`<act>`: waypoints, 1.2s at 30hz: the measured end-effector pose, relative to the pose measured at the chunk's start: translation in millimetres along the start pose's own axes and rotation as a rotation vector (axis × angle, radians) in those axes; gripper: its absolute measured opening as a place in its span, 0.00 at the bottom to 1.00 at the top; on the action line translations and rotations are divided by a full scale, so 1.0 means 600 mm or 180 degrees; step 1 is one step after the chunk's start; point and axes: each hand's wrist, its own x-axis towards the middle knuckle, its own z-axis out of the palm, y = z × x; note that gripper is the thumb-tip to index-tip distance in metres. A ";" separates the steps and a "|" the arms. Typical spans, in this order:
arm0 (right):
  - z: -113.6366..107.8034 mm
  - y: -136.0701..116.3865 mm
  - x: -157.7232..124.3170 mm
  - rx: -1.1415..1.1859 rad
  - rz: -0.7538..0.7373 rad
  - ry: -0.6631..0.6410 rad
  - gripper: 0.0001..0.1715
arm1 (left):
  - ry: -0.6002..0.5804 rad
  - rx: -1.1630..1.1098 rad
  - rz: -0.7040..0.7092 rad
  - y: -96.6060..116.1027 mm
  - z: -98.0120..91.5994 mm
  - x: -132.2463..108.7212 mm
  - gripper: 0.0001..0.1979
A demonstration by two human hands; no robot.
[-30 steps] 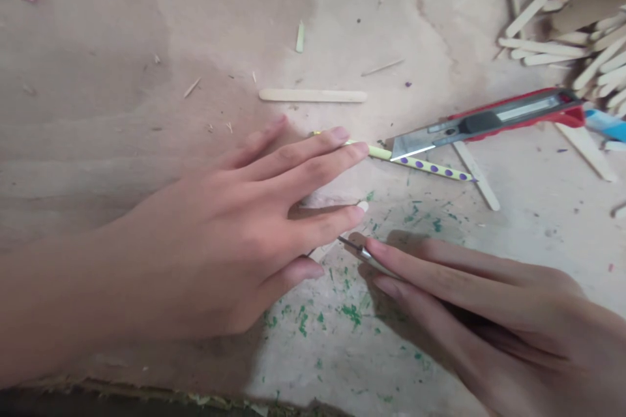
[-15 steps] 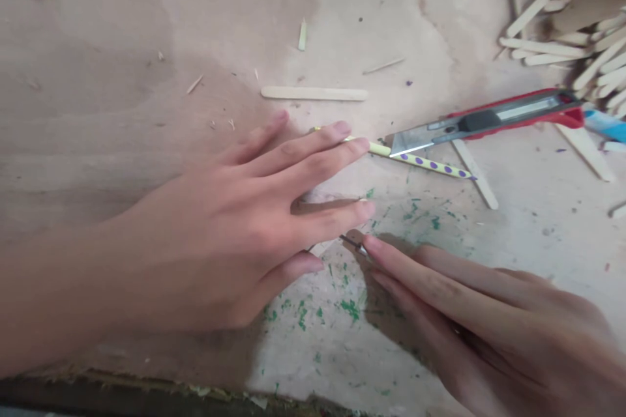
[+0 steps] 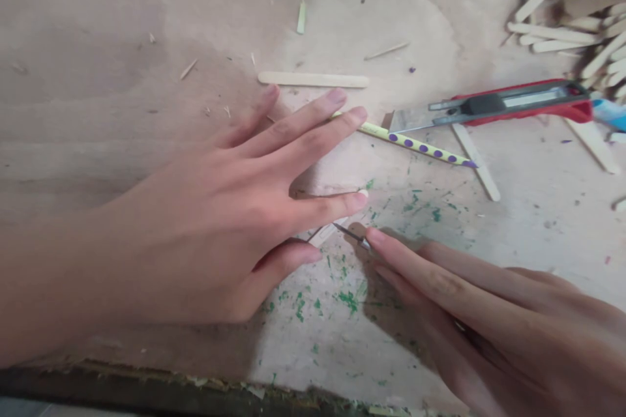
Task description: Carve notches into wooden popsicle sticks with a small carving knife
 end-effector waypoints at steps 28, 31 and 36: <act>0.008 0.001 0.003 0.0710 0.0409 0.0480 0.26 | 0.0489 0.0073 0.0482 -0.014 -0.006 -0.006 0.20; 0.010 0.004 0.005 0.0734 0.0356 0.0477 0.24 | 0.0448 0.0094 0.0470 -0.015 -0.004 -0.006 0.17; 0.011 0.005 0.008 0.0734 0.0275 0.0446 0.21 | 0.0662 0.0212 0.0338 -0.014 -0.006 -0.002 0.15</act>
